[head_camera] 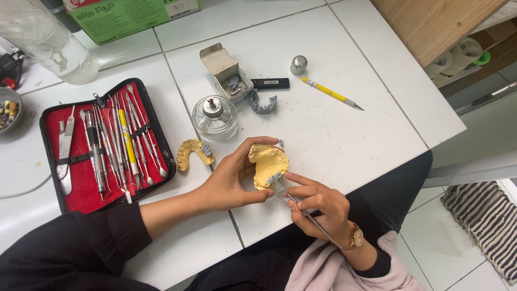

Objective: The person holds a yellow dental plaster model in one hand and uses a metal waxing instrument in the other to shape and smooth wax around the teeth on the model. They periodically dip the instrument tip into a small glass dish of wax before returning to work on the model.

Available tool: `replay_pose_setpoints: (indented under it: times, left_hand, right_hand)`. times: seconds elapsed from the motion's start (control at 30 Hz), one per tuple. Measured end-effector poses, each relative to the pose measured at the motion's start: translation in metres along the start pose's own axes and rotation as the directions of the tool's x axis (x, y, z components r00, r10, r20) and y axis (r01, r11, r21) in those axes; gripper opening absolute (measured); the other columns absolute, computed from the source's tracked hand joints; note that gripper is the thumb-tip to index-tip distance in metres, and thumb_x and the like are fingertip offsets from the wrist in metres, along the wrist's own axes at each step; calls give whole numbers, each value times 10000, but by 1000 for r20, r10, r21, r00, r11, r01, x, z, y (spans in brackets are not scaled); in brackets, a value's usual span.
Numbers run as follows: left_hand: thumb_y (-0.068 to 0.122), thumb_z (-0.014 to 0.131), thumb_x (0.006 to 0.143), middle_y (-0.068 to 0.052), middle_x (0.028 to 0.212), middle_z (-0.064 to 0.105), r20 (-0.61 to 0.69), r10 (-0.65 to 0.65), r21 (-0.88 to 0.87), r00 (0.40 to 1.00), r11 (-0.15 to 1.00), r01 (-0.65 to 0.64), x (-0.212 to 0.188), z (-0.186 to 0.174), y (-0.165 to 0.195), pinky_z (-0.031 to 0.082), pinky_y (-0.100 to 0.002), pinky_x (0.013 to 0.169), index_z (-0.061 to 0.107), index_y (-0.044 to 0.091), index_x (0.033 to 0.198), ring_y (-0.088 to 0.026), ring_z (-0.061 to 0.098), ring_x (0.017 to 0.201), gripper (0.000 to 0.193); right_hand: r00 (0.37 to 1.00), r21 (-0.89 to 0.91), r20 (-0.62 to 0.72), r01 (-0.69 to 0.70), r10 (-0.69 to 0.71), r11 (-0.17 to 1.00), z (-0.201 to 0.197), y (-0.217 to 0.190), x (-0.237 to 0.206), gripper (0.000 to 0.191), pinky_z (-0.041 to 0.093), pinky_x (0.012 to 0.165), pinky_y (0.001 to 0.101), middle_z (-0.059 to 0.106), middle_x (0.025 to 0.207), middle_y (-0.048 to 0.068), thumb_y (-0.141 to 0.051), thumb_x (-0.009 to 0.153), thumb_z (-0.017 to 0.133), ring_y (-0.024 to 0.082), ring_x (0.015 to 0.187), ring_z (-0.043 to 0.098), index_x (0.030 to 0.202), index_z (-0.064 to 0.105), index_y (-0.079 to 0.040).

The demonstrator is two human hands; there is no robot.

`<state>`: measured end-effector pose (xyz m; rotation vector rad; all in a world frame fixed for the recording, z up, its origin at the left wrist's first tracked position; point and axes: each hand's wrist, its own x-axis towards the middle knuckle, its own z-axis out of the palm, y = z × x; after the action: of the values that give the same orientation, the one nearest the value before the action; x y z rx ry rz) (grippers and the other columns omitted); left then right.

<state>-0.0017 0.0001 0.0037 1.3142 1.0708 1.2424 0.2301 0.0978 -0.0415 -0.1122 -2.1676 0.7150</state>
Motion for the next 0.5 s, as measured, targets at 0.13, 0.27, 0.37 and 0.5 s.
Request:
replay_pose_setpoints:
  times: [0.13,0.27,0.37,0.5]
  left_hand:
    - [137,822,819,-142,1523,479,5,3,7,1000,1000,-3,0,0,0,455,-410,1144,358,90,1517,-245,563,1385,839]
    - [137,822,816,-144,1511,490,8,-11,3,1000,1000,11,-1,0,-1,463,-411,1139,356,91,1513,-246,573,1376,839]
    - [132,824,810,-144,1510,485,5,-10,-4,1000,1000,10,-1,0,-2,470,-412,1131,356,90,1507,-249,576,1368,841]
    - [129,823,808,-141,1508,485,11,-11,8,1000,1000,10,0,-1,-3,469,-409,1130,358,93,1504,-249,576,1374,838]
  right_hand:
    - [1000,2,-11,-6,6,1000,0,0,0,223,684,768,322,780,938,138,-31,885,726,366,1093,749,909,517,-106]
    - [1000,13,-9,-14,14,1000,0,0,-1,223,687,764,321,780,934,139,-35,887,727,366,1090,751,914,518,-107]
    - [1000,14,-14,-20,20,1000,0,1,-3,227,689,765,325,777,936,141,-37,889,728,367,1091,748,925,515,-106]
    - [1000,15,-7,-9,9,1000,1,2,-4,236,694,773,327,779,943,136,-36,889,730,360,1091,751,938,512,-112]
